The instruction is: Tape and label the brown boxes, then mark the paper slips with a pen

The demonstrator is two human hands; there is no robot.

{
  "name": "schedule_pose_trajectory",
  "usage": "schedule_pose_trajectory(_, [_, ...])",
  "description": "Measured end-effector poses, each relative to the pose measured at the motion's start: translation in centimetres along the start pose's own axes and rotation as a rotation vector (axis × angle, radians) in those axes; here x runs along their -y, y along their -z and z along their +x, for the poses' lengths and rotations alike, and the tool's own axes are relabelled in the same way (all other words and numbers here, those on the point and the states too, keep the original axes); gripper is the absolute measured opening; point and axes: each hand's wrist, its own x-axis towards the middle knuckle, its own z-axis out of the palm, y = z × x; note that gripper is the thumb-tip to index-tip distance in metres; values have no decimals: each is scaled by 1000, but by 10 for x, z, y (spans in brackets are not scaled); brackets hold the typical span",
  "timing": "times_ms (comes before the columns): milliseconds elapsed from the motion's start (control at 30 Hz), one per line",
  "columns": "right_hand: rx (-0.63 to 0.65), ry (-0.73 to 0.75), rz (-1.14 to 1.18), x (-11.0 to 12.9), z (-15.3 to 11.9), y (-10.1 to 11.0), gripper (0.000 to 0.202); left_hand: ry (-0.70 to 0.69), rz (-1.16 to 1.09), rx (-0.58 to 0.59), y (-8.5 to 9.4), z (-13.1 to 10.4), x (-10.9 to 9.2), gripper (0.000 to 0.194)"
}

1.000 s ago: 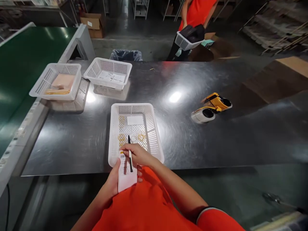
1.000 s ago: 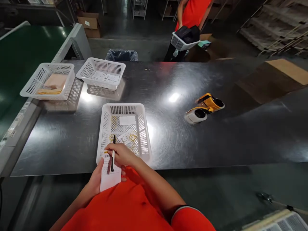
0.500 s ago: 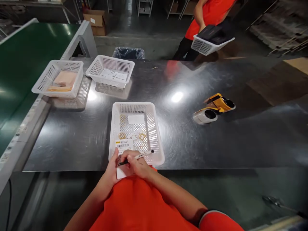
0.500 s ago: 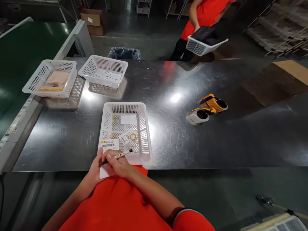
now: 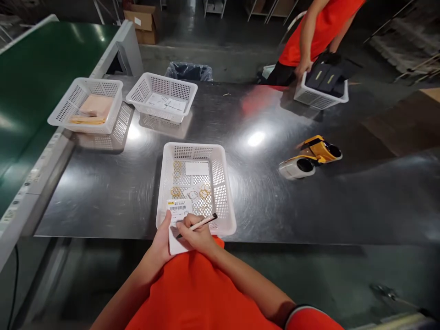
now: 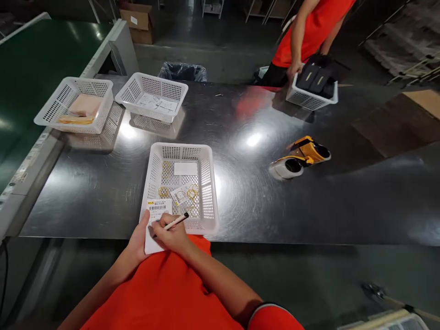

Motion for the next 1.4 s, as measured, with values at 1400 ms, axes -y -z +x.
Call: schedule_pose_trajectory(1400, [-25,45,-54,-11,8,-6,37,-28,-8,-122,3,4,-3,55])
